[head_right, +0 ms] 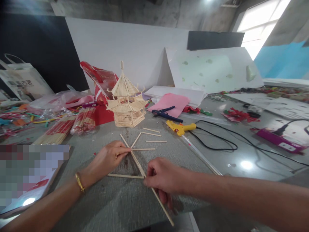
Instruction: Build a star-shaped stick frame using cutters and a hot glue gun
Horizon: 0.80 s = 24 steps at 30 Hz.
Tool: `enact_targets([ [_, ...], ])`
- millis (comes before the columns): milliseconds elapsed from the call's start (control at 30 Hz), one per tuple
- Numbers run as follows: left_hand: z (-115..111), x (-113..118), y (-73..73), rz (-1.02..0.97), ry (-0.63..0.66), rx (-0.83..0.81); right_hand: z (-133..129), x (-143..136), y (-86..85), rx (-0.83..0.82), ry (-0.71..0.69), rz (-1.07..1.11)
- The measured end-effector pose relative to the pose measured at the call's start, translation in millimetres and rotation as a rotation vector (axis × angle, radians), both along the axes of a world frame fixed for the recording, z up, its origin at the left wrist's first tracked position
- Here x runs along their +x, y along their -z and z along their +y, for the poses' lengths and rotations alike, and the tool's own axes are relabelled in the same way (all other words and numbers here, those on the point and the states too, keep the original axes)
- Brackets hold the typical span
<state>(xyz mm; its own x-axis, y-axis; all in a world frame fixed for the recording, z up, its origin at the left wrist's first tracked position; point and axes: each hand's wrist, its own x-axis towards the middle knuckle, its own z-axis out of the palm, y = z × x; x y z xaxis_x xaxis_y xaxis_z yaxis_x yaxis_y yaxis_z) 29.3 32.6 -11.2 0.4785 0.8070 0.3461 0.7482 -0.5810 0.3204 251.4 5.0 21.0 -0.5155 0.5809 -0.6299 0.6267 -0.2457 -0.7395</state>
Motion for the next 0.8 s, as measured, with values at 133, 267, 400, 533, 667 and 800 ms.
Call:
enact_targets([
  [133, 0.3, -0.4, 1.5, 0.010, 0.007, 0.007, 0.0, 0.3, -0.8, 0.011, -0.005, -0.004],
  [267, -0.3, -0.3, -0.1, 0.029, 0.011, 0.017, -2.4, -1.1, -5.7, 0.013, -0.012, -0.043],
  [400, -1.8, 0.3, -2.2, 0.037, -0.001, 0.023, -3.3, -2.4, -7.0, 0.032, -0.015, -0.056],
  [533, -3.1, 0.6, -2.2, 0.057, -0.004, 0.031, -2.6, -3.2, -6.9, 0.058, -0.028, -0.073],
  [667, -3.1, 1.2, -3.0, 0.065, 0.000, 0.025, -2.4, -4.5, -7.1, 0.058, -0.024, -0.091],
  [800, -3.7, 1.5, -4.5, 0.082, 0.006, 0.034, -1.8, -6.6, -5.6, 0.060, -0.026, -0.093],
])
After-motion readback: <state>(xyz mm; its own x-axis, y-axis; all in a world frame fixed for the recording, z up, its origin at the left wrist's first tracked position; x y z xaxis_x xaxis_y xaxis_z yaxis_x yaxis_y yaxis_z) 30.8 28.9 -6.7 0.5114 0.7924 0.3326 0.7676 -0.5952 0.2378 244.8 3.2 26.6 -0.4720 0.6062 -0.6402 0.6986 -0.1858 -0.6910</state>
